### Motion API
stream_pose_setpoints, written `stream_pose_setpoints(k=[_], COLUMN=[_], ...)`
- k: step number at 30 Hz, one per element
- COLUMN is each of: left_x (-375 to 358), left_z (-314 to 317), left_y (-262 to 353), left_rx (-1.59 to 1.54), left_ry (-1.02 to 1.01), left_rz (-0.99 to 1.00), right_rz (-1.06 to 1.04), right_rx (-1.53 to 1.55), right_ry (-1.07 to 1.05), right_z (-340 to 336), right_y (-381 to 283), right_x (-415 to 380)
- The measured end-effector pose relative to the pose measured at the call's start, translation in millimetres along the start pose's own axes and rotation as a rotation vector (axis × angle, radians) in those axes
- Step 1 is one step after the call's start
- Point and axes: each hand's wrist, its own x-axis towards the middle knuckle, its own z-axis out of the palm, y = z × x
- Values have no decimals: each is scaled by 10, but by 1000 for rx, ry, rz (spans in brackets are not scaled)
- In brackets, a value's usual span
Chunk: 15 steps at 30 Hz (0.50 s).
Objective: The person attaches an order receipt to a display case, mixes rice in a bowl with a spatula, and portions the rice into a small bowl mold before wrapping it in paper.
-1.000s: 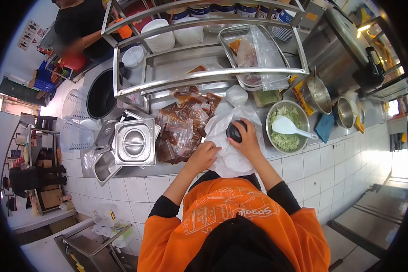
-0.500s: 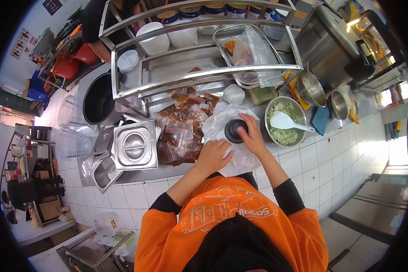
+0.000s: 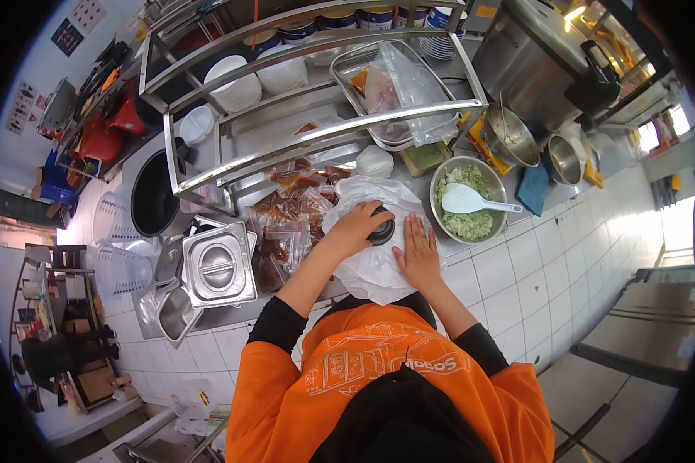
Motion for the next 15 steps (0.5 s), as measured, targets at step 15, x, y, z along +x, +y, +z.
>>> stream_pose_setpoints(k=[15], left_x=[-10], left_z=[-232], left_y=[55], left_rx=[-87], left_ry=[40], left_rz=[58], right_rz=[-175], right_rx=[623], right_ry=[143], right_z=[-472], right_y=[-228], right_x=[363])
